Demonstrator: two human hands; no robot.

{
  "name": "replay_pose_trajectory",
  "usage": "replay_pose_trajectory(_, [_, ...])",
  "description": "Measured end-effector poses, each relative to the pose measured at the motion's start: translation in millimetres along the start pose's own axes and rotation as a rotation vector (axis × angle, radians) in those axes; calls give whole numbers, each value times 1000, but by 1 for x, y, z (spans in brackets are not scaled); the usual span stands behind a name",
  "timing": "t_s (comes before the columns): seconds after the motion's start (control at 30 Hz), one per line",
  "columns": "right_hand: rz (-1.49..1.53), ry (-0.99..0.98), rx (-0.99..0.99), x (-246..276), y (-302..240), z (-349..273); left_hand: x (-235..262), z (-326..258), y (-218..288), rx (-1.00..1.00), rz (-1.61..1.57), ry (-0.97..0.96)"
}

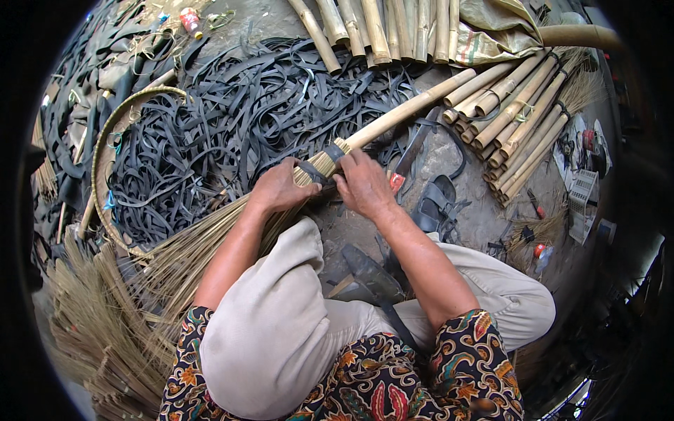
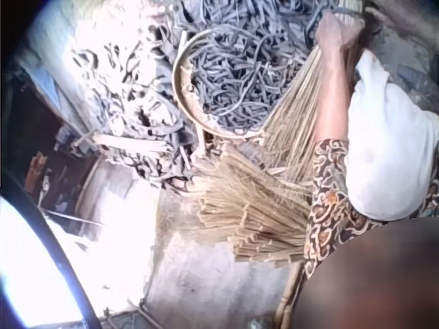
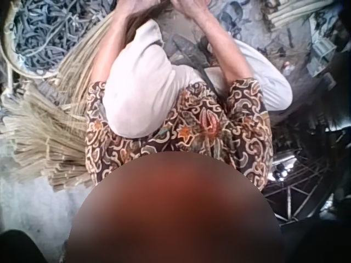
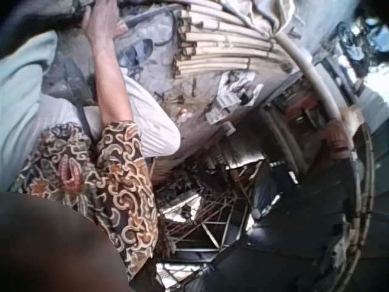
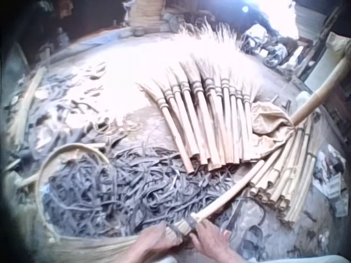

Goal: The person sits on the floor and assembles a broom by bundling straw-like bristles, inserting a bamboo handle, and securing the joint with strips of rubber. They trim the bristle ends with a knife and place the finished broom with others nearby.

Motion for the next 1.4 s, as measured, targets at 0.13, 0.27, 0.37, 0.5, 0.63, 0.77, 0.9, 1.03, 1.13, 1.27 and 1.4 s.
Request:
replay_pose_trajectory(0.13, [-525,-16,343,25,7,31,10,-4,-5,-39,75,-182])
replay_pose_trajectory(0.27, [-440,-398,382,-1,19,67,16,-8,-11,-38,66,-247])
replay_pose_trajectory(0.37, [-383,-439,371,-15,30,76,17,-5,-20,29,-79,-298])
replay_pose_trajectory(0.5, [-316,-272,423,-22,38,71,15,-3,-32,-19,-174,-207])
replay_pose_trajectory(0.63, [-284,-121,482,-24,40,66,8,2,-41,-9,-203,-226])
replay_pose_trajectory(0.77, [-296,-94,485,-25,41,65,4,8,-46,4,-335,-232])
replay_pose_trajectory(0.9, [-304,-53,489,-21,39,63,-3,7,-54,81,-344,-238])
replay_pose_trajectory(1.03, [-307,-172,453,-21,37,68,13,6,-43,90,-322,-241])
replay_pose_trajectory(1.13, [-297,-170,450,-8,28,84,54,-17,-11,-6,-190,-19])
replay_pose_trajectory(1.27, [-194,94,494,41,-10,114,118,-122,38,-482,-698,278])
replay_pose_trajectory(1.4, [-57,325,502,101,-86,151,128,-166,47,-414,-932,-87])
Point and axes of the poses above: each hand's wrist, its own z-axis towards the middle knuckle, its own x-axis out of the back of the hand, y = z × x, the point moved 4 cm from there along z, towards the middle knuckle, and after that the axes turned 2 degrees about -z, right-handed, at the moved point
